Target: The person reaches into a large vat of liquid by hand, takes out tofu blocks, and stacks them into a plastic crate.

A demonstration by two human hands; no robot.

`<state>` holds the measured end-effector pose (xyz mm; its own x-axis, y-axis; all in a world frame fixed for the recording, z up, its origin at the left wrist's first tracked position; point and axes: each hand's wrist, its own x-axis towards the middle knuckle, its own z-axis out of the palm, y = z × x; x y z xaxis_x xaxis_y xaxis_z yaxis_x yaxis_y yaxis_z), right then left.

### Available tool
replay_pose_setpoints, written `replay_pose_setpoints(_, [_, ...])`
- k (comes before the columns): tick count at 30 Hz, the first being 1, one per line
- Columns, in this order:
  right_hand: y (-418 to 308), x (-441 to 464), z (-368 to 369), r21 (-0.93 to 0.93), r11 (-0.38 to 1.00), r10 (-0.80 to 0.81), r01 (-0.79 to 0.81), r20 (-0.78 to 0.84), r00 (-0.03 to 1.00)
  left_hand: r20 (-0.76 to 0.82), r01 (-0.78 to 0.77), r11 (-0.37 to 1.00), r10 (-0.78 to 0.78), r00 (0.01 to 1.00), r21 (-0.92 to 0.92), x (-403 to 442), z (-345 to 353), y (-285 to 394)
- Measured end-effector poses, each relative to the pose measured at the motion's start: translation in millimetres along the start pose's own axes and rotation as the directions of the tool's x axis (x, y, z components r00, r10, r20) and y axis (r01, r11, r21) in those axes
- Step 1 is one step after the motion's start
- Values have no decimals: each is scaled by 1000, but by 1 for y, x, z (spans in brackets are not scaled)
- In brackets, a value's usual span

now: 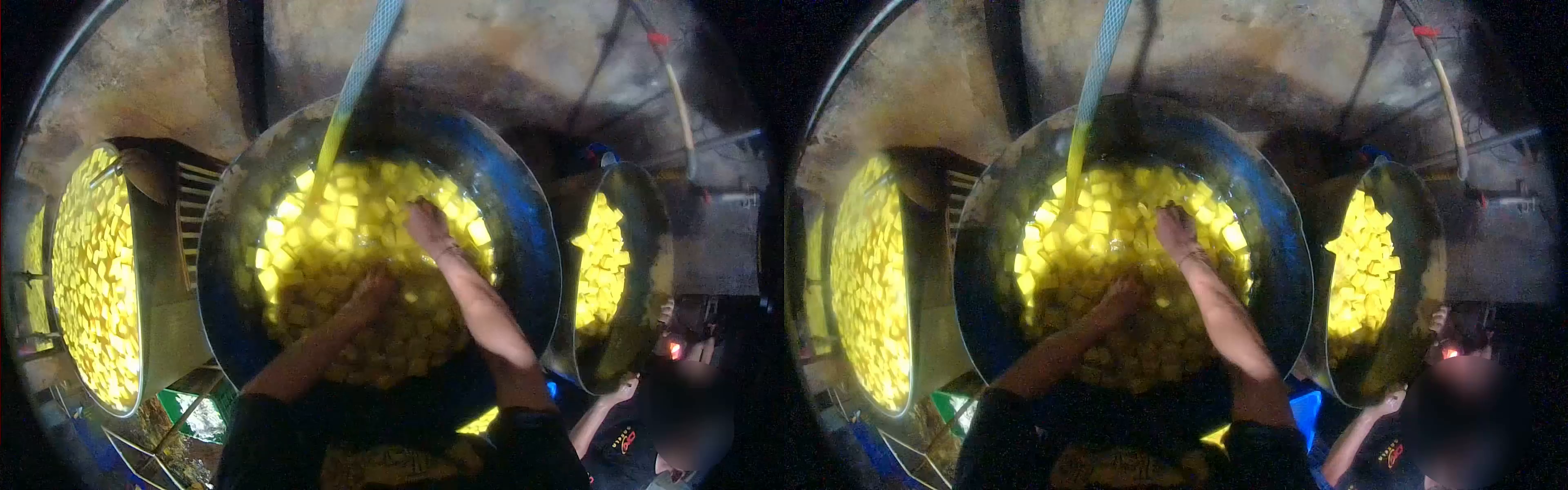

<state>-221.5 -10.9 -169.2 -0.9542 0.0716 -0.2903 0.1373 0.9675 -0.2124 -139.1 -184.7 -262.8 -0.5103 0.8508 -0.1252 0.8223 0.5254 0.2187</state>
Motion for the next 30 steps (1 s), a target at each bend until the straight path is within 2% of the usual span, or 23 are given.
replay_pose_setpoints(1, [7,16,26,-110,990,-112,92,-192,975,239,43,989,-9,971,-140,0,-6,3])
replay_pose_setpoints(3, [17,28,59,-28,987,-159,156,-204,966,130,-32,999,30,991,15,-12,13,-2])
replay_pose_setpoints(5, [-2,17,36,12,994,-108,109,-45,993,28,-93,980,90,996,177,-16,48,-23])
replay_pose_setpoints(6, [15,35,69,14,997,-72,71,191,979,0,51,800,-63,998,-598,-14,74,-36])
replay_pose_setpoints(7, [26,37,78,10,997,-76,76,194,978,43,100,488,-126,991,-867,-14,71,-41])
replay_pose_setpoints(8, [37,35,85,100,992,-89,74,149,985,86,105,90,-188,978,-990,-14,66,-46])
replay_pose_setpoints(9, [42,33,86,185,980,-95,75,101,990,105,142,301,-135,985,-943,-10,25,-56])
replay_pose_setpoints(10, [8,2,7,246,962,45,-119,285,957,116,151,400,-111,987,-904,-9,14,-61])
replay_pose_setpoints(11, [13,-5,6,238,964,48,-119,285,957,126,153,494,-87,988,-856,-8,2,-66])
replay_pose_setpoints(12, [24,-18,6,631,755,-17,-177,289,957,127,127,-5,-47,991,-992,-14,5,-76])
replay_pose_setpoints(13, [27,-30,3,894,394,-77,-213,263,962,106,87,-505,-9,994,-859,-17,12,-84])
replay_pose_setpoints(14, [27,-38,3,890,402,-73,-213,263,962,98,81,-509,-7,995,-857,-14,20,-90])
replay_pose_setpoints(16, [14,-61,-11,962,156,-31,-224,232,972,1,-30,-247,-126,992,-969,-2,27,-91])
replay_pose_setpoints(17, [5,-70,-15,961,161,-22,-224,231,973,-38,-63,-152,-159,987,-986,4,20,-86])
replay_pose_setpoints(18, [-3,-76,-18,960,226,-16,-166,174,985,126,-65,-554,-301,945,-830,10,-15,-68])
replay_pose_setpoints(19, [-17,-81,-26,951,290,-14,-107,116,993,332,-137,-843,-347,877,-519,16,-31,-56])
replay_pose_setpoints(20, [-30,-88,-36,947,258,47,-194,188,981,379,-182,-908,-330,864,-377,29,-14,-56])
replay_pose_setpoints(23, [-37,-85,-8,946,318,-55,-68,90,994,310,-323,-826,-491,814,-461,21,-73,-31])
replay_pose_setpoints(25, [-53,-90,-13,941,325,-18,-92,103,994,218,-374,-774,-537,815,-511,22,-70,-25])
replay_pose_setpoints(27, [-52,-84,1,768,637,52,65,-126,991,254,-439,-744,-614,748,-503,26,-75,-18])
replay_pose_setpoints(28, [-60,-90,-11,835,535,38,130,-177,983,403,-407,-818,-560,724,-407,29,-75,-18])
replay_pose_setpoints(29, [-68,-92,-23,834,537,32,127,-171,985,407,-412,-817,-563,719,-403,30,-73,-14])
replay_pose_setpoints(30, [-76,-92,-34,700,700,1,142,-201,980,366,-403,-800,-573,734,-445,30,-69,-8])
